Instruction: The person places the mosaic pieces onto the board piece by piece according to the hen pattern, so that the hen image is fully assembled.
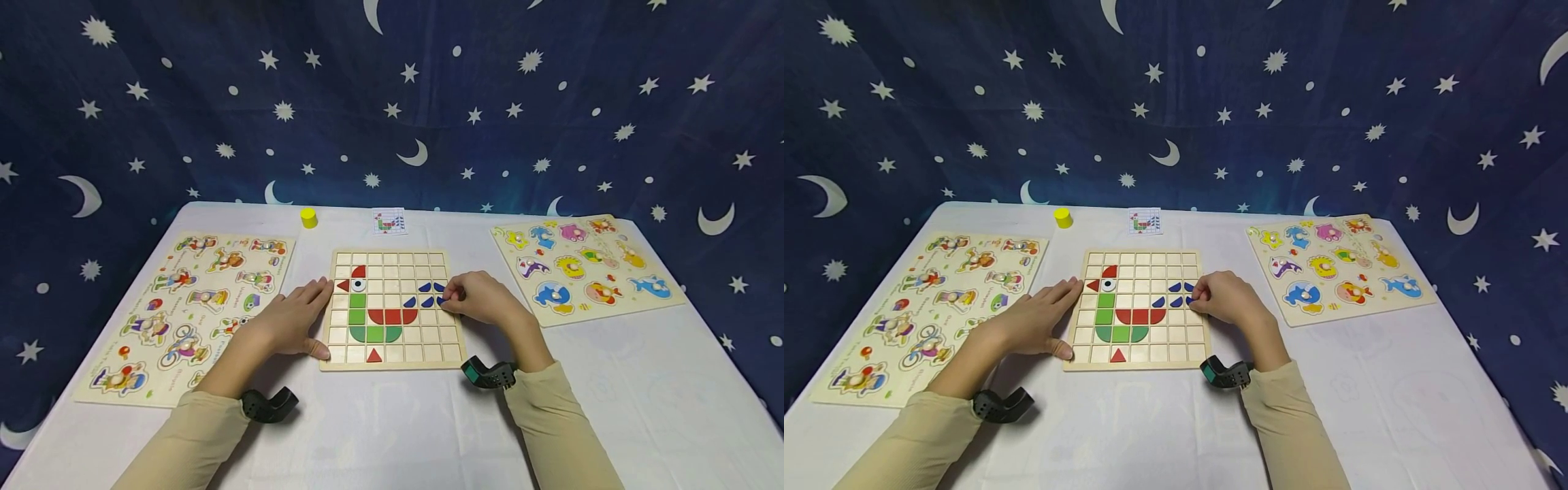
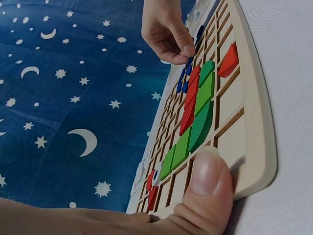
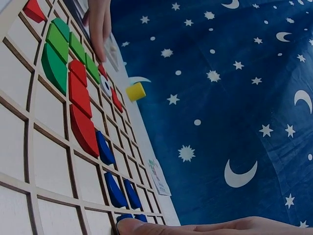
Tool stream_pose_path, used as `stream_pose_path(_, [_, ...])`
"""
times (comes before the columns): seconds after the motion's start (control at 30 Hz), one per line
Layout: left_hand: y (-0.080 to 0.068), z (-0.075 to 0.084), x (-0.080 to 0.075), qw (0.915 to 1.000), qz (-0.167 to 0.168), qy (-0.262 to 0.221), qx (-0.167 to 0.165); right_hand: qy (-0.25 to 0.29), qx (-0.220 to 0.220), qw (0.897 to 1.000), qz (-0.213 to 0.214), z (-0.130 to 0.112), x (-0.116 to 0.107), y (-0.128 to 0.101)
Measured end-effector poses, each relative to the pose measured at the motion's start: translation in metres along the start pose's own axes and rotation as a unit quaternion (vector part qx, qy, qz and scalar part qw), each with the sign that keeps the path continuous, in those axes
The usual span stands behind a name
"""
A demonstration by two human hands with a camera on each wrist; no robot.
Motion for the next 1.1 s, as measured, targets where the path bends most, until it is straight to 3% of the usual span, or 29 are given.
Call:
stream_pose_path(0.7, [-0.0002,0.0,0.0,1.0,0.001,0.003,0.001,0.015,-0.005,1.0,-0.015,0.004,-0.0021,-0.0012])
stream_pose_path(1.1, [-0.0011,0.0006,-0.0003,1.0,0.006,0.006,0.004,0.011,-0.01,1.0,0.002,0.0068,-0.0064,-0.0026])
Point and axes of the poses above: each hand's wrist, its own y-axis towards the middle knuckle, its own x-axis out of the palm, z = x × y, the point moved 2 cm from there along y, towards the middle knuckle, and after that the axes turned 2 degrees about -x, right-handed, at the moved point
